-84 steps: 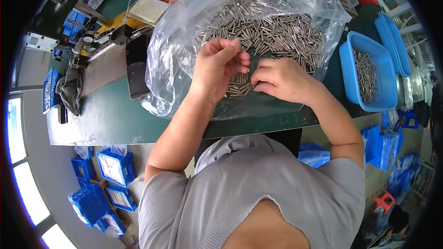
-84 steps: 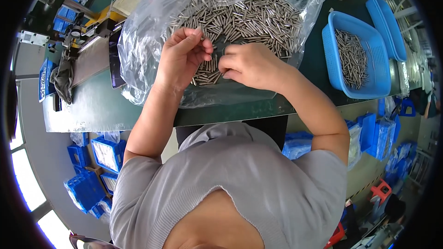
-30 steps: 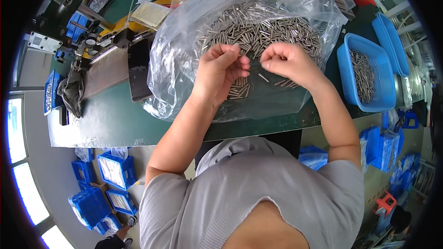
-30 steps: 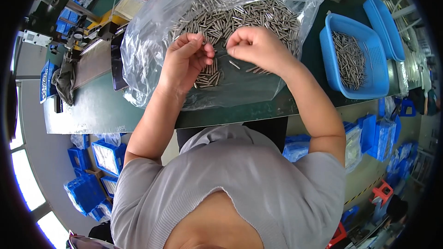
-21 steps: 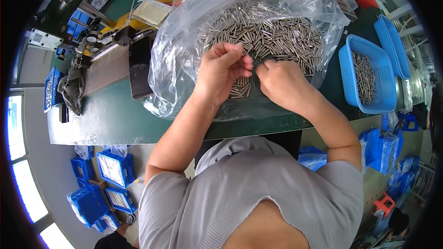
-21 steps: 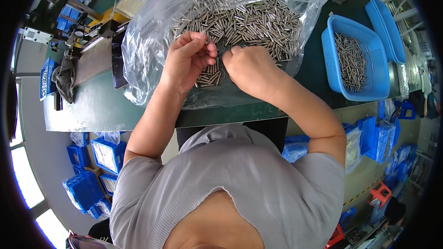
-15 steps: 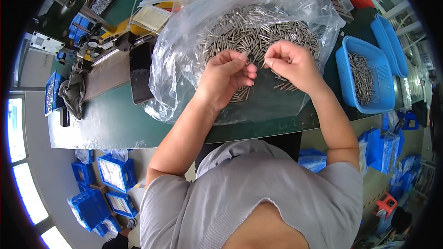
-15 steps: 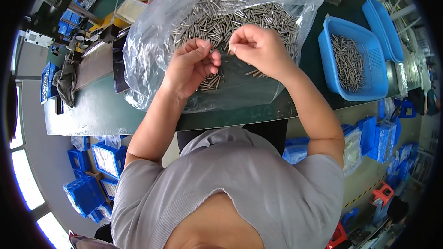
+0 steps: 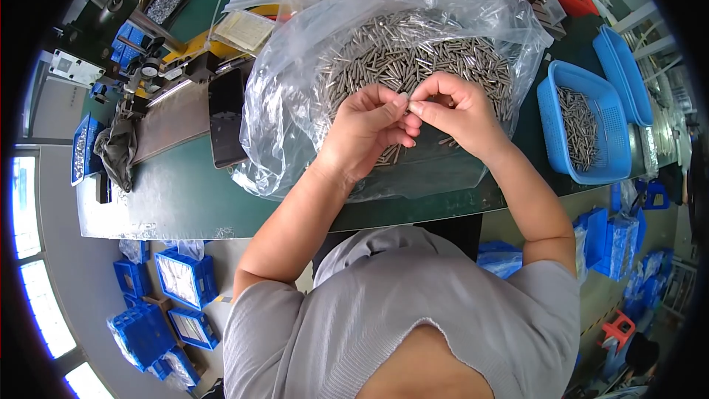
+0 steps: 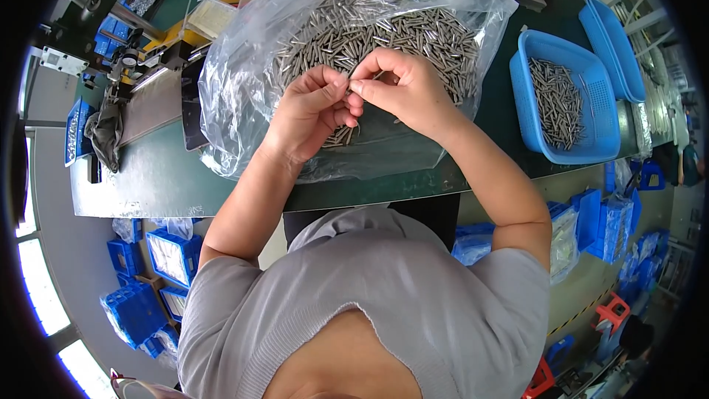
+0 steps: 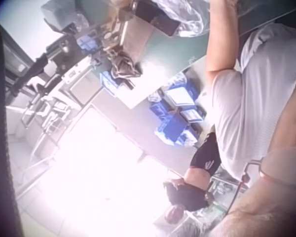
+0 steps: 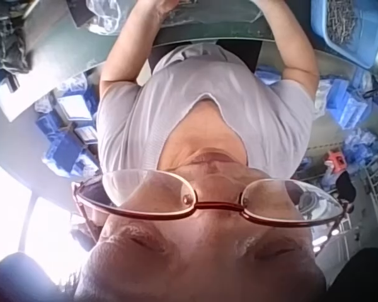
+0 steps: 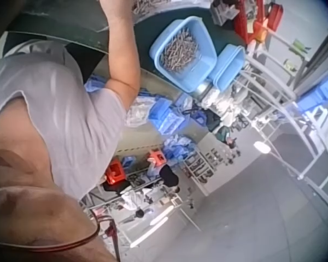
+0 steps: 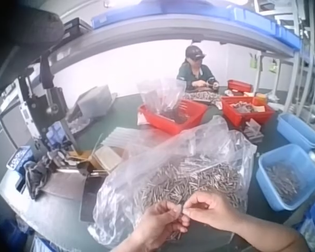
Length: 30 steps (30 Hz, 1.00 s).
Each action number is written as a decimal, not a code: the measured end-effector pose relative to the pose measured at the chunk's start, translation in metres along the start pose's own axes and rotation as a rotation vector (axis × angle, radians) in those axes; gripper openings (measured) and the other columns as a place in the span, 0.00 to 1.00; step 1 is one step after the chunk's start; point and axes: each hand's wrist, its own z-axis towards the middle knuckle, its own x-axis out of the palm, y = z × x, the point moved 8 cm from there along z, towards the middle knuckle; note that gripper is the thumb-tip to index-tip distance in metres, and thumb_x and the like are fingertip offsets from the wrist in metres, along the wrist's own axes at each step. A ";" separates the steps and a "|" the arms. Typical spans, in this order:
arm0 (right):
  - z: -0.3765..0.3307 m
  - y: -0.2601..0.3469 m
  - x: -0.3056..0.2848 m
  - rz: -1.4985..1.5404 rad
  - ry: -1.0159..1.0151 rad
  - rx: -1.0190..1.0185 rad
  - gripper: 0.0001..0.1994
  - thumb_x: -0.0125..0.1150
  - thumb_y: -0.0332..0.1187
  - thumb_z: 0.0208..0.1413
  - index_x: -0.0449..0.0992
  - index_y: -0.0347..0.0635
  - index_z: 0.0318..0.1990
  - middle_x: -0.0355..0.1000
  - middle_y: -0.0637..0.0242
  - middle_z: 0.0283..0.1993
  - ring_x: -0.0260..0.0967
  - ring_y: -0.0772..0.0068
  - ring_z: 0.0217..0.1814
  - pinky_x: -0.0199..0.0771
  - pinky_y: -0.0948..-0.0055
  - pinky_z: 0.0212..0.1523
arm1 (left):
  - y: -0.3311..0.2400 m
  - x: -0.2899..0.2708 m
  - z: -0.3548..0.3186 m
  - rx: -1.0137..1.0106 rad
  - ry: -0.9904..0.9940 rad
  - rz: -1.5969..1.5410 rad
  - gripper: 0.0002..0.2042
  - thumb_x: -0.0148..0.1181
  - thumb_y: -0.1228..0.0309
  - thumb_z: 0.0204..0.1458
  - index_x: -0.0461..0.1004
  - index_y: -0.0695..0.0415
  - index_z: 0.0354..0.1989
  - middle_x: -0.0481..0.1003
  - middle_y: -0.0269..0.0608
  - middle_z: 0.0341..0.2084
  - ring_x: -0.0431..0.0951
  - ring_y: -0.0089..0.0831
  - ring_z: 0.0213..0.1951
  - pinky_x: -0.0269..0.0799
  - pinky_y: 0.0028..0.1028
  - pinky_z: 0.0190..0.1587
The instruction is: Sorting and inspecting small metal pins at a manufacturing workbench.
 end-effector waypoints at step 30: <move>-0.002 0.001 0.031 -0.981 0.149 -0.428 0.06 0.60 0.34 0.46 0.73 0.45 0.30 0.69 0.67 0.27 0.70 0.61 0.27 0.71 0.66 0.26 | -0.027 -0.019 -0.001 0.189 -0.202 -0.034 0.05 0.52 0.73 0.55 0.67 0.61 0.30 0.74 0.43 0.22 0.75 0.29 0.24 0.73 0.25 0.26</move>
